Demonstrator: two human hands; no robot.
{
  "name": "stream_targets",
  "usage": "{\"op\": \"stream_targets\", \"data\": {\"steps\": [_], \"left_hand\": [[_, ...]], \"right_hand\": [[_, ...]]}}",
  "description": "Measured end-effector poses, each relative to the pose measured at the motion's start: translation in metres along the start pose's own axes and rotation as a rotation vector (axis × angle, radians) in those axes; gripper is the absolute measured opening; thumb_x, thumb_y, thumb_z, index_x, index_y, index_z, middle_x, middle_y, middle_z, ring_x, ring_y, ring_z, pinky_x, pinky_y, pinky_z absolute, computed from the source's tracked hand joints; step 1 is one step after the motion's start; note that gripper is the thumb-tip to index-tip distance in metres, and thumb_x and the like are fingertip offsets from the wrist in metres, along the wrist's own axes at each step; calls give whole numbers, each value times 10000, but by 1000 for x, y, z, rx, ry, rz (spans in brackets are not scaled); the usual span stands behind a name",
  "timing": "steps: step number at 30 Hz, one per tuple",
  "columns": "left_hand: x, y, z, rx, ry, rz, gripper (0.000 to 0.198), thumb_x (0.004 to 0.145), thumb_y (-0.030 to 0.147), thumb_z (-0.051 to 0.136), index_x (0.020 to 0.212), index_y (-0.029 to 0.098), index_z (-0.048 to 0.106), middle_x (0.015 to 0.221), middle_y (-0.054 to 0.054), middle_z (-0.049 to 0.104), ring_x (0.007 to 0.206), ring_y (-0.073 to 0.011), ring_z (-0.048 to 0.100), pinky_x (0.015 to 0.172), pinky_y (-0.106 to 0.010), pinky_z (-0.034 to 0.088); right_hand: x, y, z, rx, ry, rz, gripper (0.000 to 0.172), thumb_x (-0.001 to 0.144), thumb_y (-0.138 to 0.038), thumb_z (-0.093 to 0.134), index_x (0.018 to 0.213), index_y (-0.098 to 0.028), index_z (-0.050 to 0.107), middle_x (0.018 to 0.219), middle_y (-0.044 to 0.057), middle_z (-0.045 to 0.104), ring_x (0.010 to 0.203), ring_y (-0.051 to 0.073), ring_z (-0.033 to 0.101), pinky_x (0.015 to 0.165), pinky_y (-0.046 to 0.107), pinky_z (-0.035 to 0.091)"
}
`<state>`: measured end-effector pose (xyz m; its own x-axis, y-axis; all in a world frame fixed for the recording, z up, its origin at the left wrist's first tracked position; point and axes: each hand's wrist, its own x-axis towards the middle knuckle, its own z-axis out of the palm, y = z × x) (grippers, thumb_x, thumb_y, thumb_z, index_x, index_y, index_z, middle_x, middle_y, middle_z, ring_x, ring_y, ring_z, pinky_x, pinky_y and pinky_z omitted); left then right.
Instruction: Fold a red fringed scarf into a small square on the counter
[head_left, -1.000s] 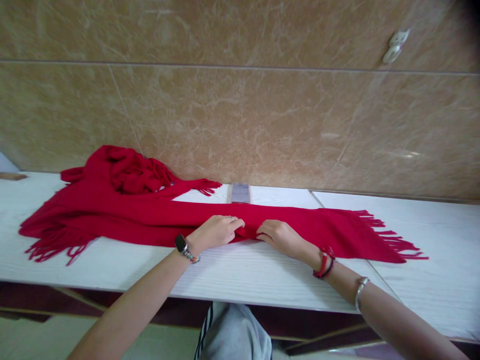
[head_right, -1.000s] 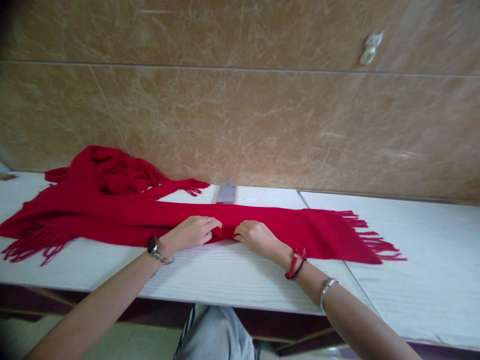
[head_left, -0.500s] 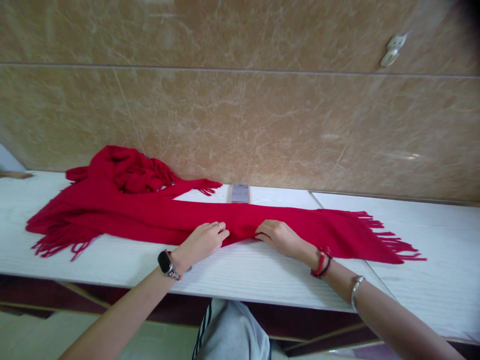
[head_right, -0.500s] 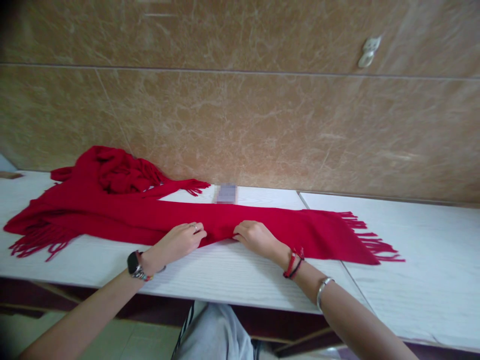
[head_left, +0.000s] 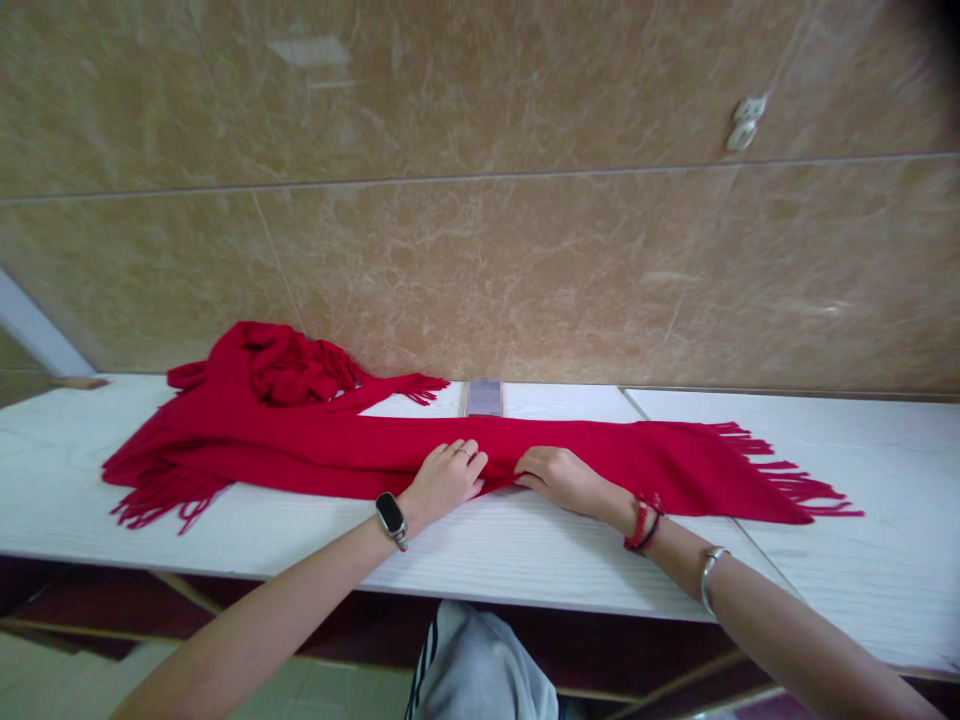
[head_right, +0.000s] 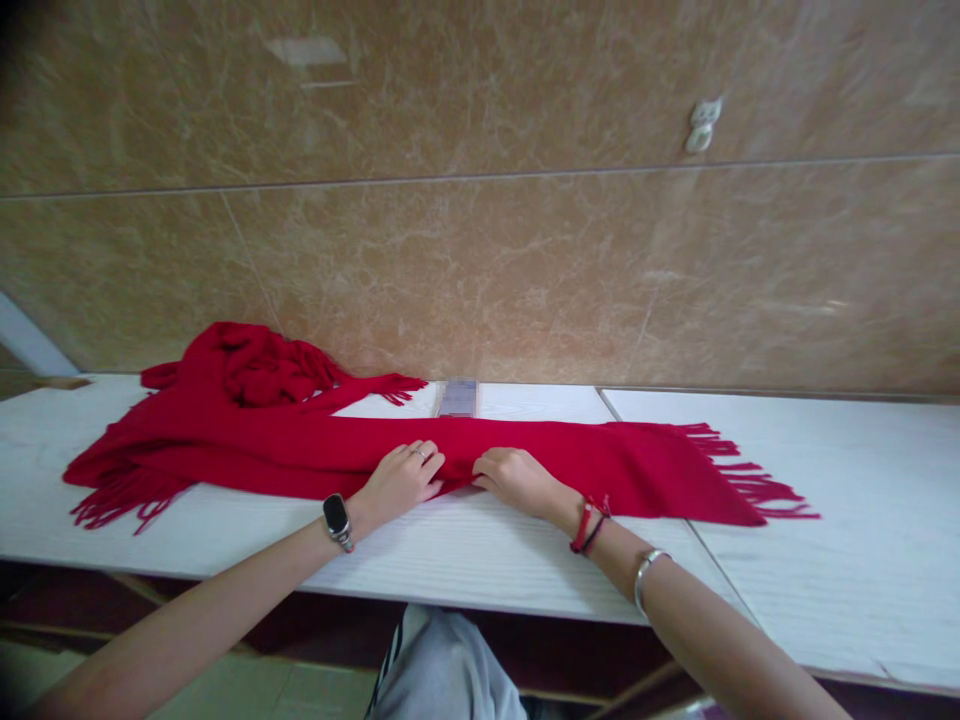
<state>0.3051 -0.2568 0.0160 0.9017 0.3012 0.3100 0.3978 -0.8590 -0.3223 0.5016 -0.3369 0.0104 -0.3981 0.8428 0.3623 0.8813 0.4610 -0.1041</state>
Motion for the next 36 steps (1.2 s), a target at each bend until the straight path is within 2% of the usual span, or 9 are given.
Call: {"op": "stream_targets", "data": {"steps": [4,8,15,18,21,24,28,32,36], "left_hand": [[3,-1,-2,26,42,-38,164,832,103,445,945,155,552,969,-96,549,881,-217,532,719,-337,431],[-12,-27,-9,91,77,-97,234,810,52,406,908,162,588,936,-98,560,845,-220,528,691,-335,434],[-85,-98,-22,139,-130,-165,279,732,2,420,867,164,603,898,-84,573,830,-206,544,745,-330,442],[-119,-108,-22,8,-194,-100,314,712,47,498,957,217,595,947,-40,587,931,-191,541,801,-305,440],[-132,-102,-25,-10,-219,-86,400,702,68,531,1063,237,565,1011,-26,591,945,-180,547,792,-286,447],[-117,-85,-36,-4,-249,-28,414,755,50,481,1133,209,542,1104,-69,574,1001,-192,531,840,-307,418],[-72,-50,-45,-104,-188,81,359,856,272,473,1213,231,477,1157,-62,543,1030,-197,507,893,-329,379],[-23,-12,-34,-209,-93,106,403,814,394,536,1156,183,501,1122,-68,549,1005,-202,516,873,-312,398],[11,3,-18,-277,-79,81,201,856,271,487,1011,163,556,970,-50,591,878,-175,563,743,-257,442]], "right_hand": [[0,1,-1,-3,18,-1,154,854,-208,477,828,-155,620,787,62,645,739,149,580,664,242,430],[-1,2,-3,-3,25,-10,166,859,-216,472,810,-156,618,781,62,644,744,151,580,668,243,427],[-2,1,-3,-6,-7,-6,155,854,-218,483,807,-152,615,788,57,637,739,148,576,658,235,421],[-2,-3,-4,-16,-27,-33,154,855,-204,477,802,-156,613,779,49,635,724,146,571,656,236,419],[-3,-5,-5,-40,-55,-74,177,864,-206,459,788,-158,612,766,48,632,718,145,568,666,240,416],[-4,-6,-6,-50,-66,-109,193,872,-221,445,799,-162,613,760,47,628,714,140,563,668,239,413],[-4,-4,-5,-50,-40,-112,194,871,-234,449,817,-161,621,761,50,626,714,143,561,661,241,418],[-3,-1,-6,-31,14,-85,201,873,-239,445,857,-161,630,788,55,634,727,149,564,656,246,429],[-2,3,-8,-25,67,-32,214,877,-234,434,867,-158,634,814,61,647,758,157,567,687,258,435]]}}
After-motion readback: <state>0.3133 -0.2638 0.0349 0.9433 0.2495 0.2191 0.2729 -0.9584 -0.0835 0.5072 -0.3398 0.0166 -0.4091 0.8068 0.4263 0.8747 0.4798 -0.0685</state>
